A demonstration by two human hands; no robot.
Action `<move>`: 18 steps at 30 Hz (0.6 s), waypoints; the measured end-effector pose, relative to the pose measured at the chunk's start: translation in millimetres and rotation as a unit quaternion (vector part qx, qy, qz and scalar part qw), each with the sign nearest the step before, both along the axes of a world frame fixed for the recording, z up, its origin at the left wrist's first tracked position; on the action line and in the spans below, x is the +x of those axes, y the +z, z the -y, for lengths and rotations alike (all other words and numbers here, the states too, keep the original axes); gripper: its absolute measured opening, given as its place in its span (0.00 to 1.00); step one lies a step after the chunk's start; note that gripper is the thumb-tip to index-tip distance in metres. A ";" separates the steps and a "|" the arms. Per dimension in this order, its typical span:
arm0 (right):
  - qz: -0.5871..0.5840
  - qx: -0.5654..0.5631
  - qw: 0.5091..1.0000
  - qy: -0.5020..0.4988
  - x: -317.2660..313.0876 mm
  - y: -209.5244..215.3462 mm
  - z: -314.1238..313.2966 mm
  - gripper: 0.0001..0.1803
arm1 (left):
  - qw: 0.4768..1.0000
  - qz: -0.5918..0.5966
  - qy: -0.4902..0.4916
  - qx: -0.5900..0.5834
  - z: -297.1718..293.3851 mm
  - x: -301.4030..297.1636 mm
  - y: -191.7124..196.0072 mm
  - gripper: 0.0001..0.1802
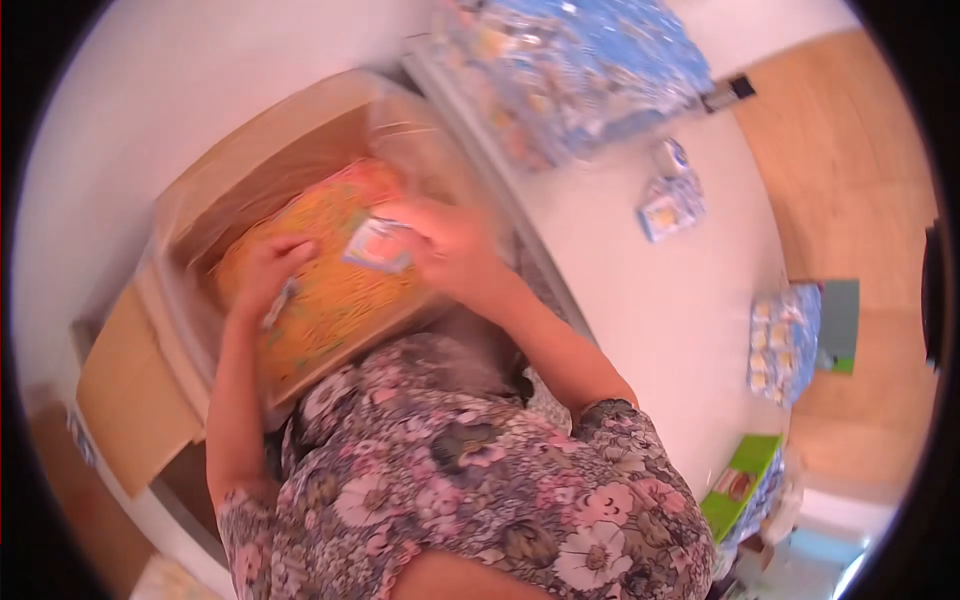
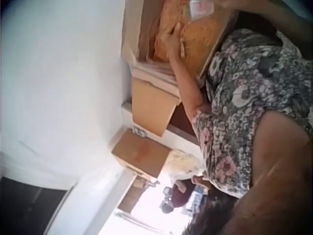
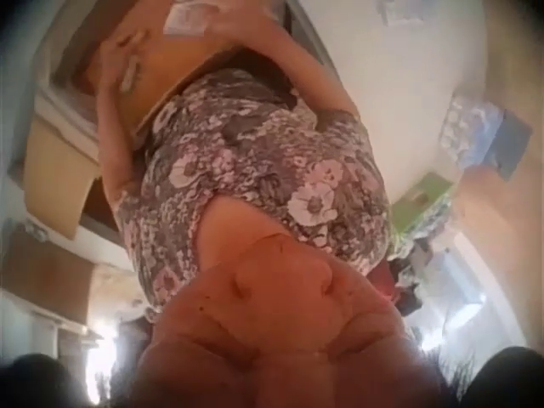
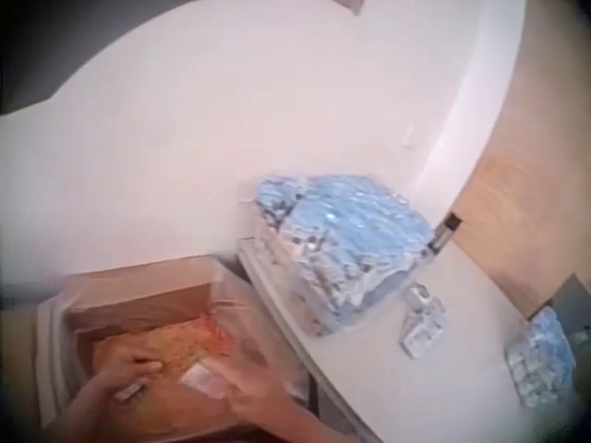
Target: Packaging toothpicks from a bulk box into small plastic packets.
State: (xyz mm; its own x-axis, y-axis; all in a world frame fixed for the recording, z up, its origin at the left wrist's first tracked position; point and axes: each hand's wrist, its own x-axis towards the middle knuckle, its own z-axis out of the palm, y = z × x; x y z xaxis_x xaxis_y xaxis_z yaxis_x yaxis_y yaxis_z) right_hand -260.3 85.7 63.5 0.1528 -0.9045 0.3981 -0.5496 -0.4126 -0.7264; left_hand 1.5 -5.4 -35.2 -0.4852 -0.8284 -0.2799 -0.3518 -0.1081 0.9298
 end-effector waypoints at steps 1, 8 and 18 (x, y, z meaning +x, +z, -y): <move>-0.010 0.003 0.999 -0.040 -16.8 19.5 -14.0 0.14 | 0.990 0.130 -0.029 -0.047 7.1 16.0 -7.4 0.16; -0.084 0.047 0.917 -0.387 -297.6 27.8 -94.7 0.16 | 0.800 0.521 -0.002 -0.299 5.4 57.7 -45.4 0.16; -0.239 -0.215 0.840 -0.437 -235.3 24.5 -78.6 0.16 | 0.840 0.519 -0.021 -0.158 16.2 58.0 -48.6 0.26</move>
State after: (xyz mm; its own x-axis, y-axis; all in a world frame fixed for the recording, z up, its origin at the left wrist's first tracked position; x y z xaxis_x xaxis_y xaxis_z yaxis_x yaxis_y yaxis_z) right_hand -495.6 164.3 87.9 -0.2592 -0.5428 0.7989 -0.9657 0.1323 -0.2234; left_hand 59.5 -21.6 -83.8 -0.1464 -0.9290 -0.3400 -0.9878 0.1191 0.1000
